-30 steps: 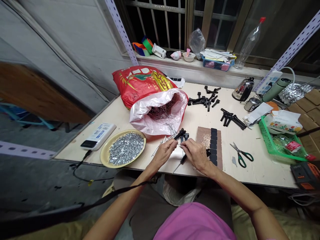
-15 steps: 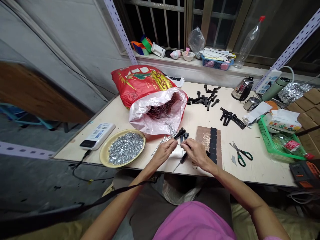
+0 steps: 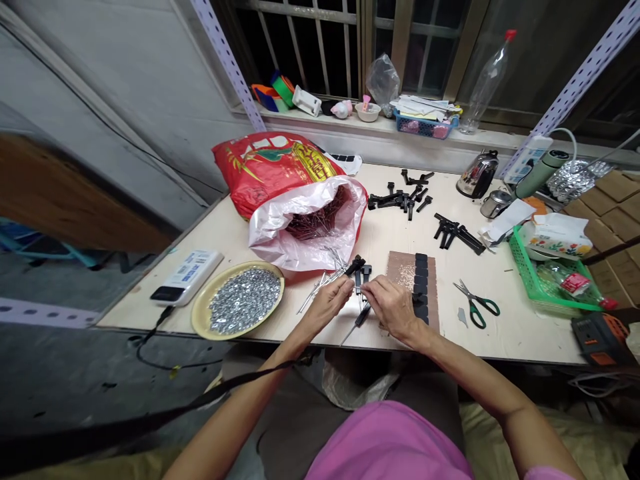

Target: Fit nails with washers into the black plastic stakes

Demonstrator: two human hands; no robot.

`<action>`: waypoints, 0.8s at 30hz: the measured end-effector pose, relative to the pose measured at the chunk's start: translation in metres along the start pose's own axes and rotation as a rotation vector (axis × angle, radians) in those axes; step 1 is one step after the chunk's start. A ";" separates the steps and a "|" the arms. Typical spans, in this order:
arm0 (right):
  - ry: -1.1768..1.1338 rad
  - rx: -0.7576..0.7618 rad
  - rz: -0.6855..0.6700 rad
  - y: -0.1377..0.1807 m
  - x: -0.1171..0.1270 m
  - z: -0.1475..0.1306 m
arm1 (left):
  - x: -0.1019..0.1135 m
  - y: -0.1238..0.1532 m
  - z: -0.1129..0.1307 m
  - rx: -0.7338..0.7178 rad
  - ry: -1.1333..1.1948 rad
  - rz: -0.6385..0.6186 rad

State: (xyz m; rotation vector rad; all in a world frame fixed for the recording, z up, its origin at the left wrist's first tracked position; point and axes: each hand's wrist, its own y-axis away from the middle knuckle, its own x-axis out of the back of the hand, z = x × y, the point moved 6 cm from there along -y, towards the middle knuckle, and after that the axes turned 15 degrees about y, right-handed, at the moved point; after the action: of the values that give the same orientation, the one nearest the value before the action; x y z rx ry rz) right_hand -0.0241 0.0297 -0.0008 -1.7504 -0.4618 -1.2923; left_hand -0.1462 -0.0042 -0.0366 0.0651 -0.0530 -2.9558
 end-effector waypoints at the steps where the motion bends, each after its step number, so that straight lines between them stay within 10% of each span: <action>1: 0.008 0.006 0.010 0.000 0.001 0.000 | 0.000 0.000 0.000 -0.004 -0.017 -0.004; 8: -0.189 -0.073 -0.094 0.001 -0.005 0.008 | 0.000 0.003 0.009 -0.050 -0.109 0.003; 17: -0.199 -0.044 -0.048 0.001 -0.001 0.005 | -0.013 0.004 -0.005 0.243 0.301 -0.087; 24: -0.242 -0.090 -0.028 0.024 0.011 0.064 | -0.010 0.005 -0.007 0.124 -0.024 -0.033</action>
State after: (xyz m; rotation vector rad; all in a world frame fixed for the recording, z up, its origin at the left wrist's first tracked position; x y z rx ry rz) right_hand 0.0342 0.0673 -0.0051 -1.9933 -0.5733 -1.1399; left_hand -0.1348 -0.0074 -0.0428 0.0473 -0.2410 -2.9830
